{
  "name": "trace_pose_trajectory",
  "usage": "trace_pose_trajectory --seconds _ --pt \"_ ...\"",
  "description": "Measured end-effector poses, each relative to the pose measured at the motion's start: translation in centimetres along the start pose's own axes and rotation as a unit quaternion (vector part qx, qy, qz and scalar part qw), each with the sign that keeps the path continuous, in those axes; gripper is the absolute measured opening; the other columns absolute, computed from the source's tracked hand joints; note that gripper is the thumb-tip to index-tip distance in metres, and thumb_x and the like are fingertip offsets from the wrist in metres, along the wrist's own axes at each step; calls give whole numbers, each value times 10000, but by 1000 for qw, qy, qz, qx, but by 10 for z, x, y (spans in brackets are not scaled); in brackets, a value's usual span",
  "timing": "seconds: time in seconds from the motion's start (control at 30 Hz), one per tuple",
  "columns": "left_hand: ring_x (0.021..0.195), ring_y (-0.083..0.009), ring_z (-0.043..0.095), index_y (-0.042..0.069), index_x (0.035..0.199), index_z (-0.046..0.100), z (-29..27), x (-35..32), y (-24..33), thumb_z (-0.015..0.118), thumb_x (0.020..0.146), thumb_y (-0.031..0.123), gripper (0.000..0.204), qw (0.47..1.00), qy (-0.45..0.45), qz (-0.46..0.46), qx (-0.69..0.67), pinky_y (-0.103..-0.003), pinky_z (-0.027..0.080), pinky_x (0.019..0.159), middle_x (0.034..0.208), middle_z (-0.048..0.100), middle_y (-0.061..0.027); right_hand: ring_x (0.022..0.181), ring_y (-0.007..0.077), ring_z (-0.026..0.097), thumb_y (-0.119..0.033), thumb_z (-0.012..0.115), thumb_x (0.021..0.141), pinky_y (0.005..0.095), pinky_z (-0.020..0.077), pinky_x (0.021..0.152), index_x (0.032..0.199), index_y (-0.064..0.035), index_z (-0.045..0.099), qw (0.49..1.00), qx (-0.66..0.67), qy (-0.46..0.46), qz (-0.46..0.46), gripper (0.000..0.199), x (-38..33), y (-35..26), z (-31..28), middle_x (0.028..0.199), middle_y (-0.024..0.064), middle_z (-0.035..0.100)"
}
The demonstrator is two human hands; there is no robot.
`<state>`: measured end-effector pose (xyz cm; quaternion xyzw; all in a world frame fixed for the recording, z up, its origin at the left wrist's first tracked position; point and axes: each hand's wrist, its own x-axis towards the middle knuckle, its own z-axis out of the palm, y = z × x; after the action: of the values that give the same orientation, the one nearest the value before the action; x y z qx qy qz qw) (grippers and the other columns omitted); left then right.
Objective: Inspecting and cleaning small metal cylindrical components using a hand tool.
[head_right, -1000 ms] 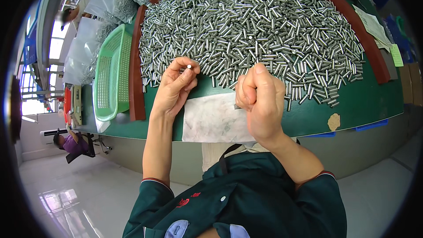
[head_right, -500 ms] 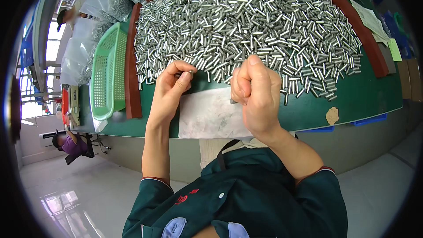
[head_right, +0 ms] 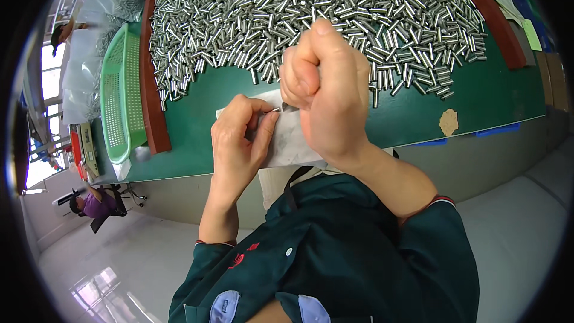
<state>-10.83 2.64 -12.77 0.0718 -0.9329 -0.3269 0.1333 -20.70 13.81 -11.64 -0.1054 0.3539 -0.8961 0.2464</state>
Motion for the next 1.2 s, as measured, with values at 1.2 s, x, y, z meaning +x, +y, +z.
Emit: trace_pose_trajectory --seconds 1.2 --pt "557 -276 493 -5 707 552 9 -1 -5 655 701 -37 108 997 41 -15 -61 -353 393 519 609 474 -112 436 81 191 -273 282 961 251 188 419 565 -106 301 992 -114 -18 -42 431 -2 15 12 472 -11 265"
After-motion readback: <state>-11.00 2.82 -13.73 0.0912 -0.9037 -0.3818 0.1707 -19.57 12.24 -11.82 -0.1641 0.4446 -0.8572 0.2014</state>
